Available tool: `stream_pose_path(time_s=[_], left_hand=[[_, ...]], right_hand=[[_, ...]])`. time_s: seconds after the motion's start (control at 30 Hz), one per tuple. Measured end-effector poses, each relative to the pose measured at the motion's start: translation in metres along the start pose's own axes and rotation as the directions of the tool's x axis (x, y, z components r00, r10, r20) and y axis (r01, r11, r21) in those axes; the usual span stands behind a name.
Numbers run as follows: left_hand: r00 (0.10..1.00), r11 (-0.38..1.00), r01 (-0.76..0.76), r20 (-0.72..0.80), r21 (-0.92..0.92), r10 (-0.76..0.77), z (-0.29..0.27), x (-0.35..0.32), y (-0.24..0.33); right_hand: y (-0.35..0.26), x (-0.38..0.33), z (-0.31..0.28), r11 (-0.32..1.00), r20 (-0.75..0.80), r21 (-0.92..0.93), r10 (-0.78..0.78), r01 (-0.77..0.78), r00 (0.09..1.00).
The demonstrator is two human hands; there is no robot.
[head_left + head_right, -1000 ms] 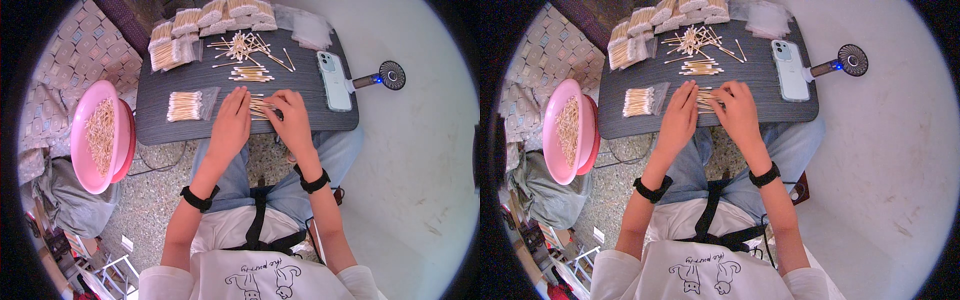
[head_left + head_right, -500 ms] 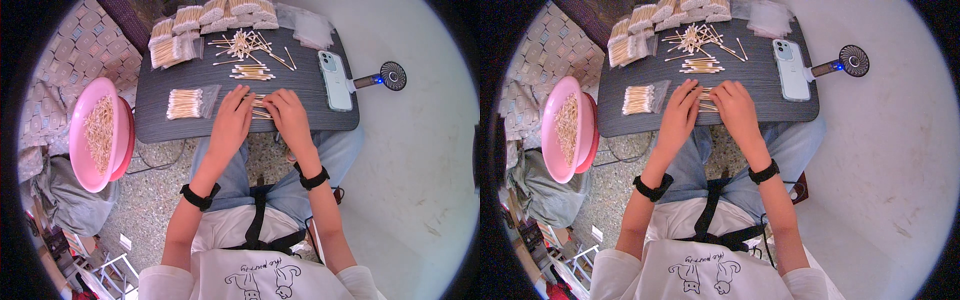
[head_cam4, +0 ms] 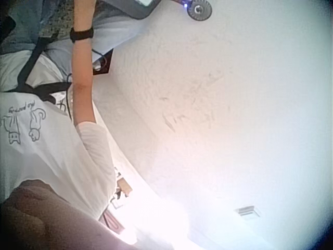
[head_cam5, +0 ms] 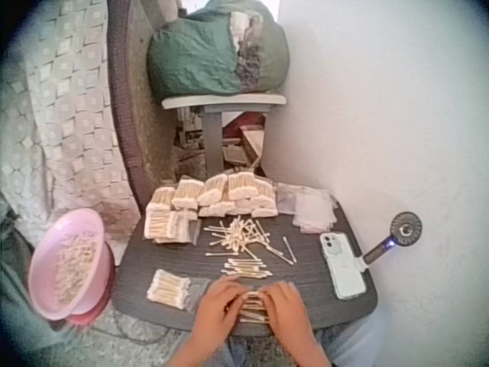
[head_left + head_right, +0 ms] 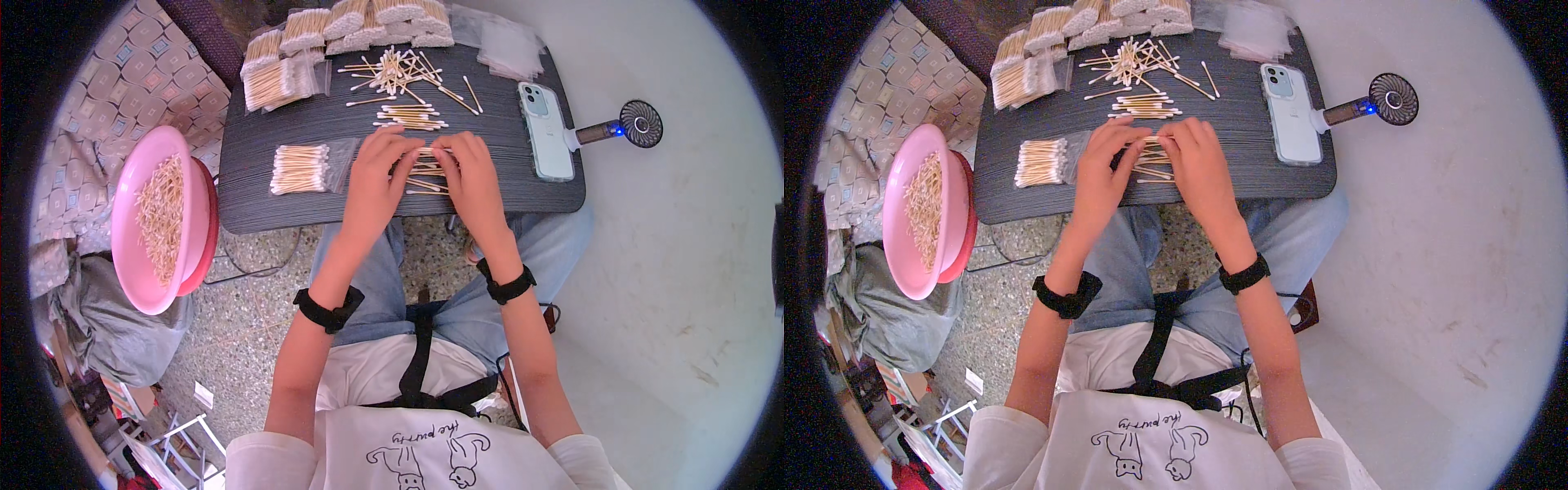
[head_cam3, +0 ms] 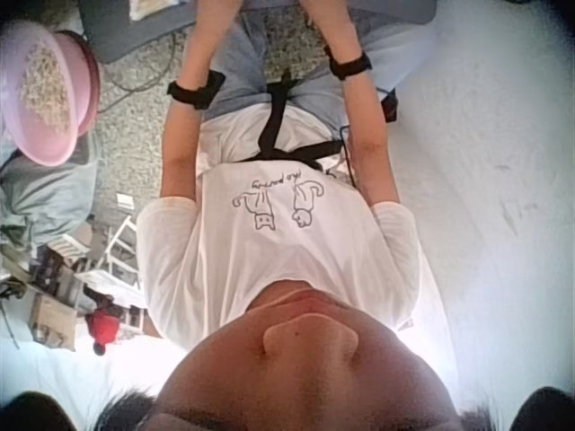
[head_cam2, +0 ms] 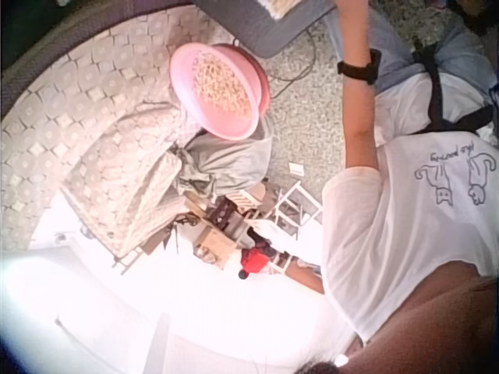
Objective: The recorder is sorting loose cotton swabs into groups and placing them into small plastic bags at a workspace.
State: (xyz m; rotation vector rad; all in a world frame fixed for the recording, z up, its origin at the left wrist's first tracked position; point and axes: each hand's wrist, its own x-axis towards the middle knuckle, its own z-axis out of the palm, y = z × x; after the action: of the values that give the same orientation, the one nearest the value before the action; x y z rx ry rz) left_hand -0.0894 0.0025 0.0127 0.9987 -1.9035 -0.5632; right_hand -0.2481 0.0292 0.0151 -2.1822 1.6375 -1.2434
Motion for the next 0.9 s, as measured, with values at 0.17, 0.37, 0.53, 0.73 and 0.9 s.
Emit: stream_pose_path(time_s=[0.17, 0.37, 0.53, 0.73, 0.9], left_hand=[[0.998, 1.000, -0.009, -0.058, -0.019, 0.008, 0.005, 0.004, -0.007], [0.999, 0.992, 0.022, -0.044, 0.122, -0.017, 0.010, 0.004, -0.017], [0.996, 0.970, -0.079, -0.023, 0.229, 0.087, 0.009, 0.002, -0.012], [0.980, 0.923, -0.184, 0.133, 0.339, 0.147, 0.006, -0.011, -0.004], [0.980, 0.920, -0.169, 0.163, 0.353, 0.117, 0.007, -0.013, -0.005]], right_hand=[[0.001, 0.003, 0.004, 0.966, -0.022, 0.233, 0.116, -0.108, 0.993], [0.008, 0.009, 0.007, 0.999, -0.024, 0.033, 0.043, -0.043, 0.999], [0.015, 0.007, 0.009, 0.998, -0.106, -0.054, 0.032, -0.038, 0.994], [0.007, -0.004, 0.004, 0.990, -0.031, -0.142, -0.005, 0.001, 1.000], [0.009, -0.006, 0.006, 0.982, 0.008, -0.190, 0.014, -0.012, 1.000]])
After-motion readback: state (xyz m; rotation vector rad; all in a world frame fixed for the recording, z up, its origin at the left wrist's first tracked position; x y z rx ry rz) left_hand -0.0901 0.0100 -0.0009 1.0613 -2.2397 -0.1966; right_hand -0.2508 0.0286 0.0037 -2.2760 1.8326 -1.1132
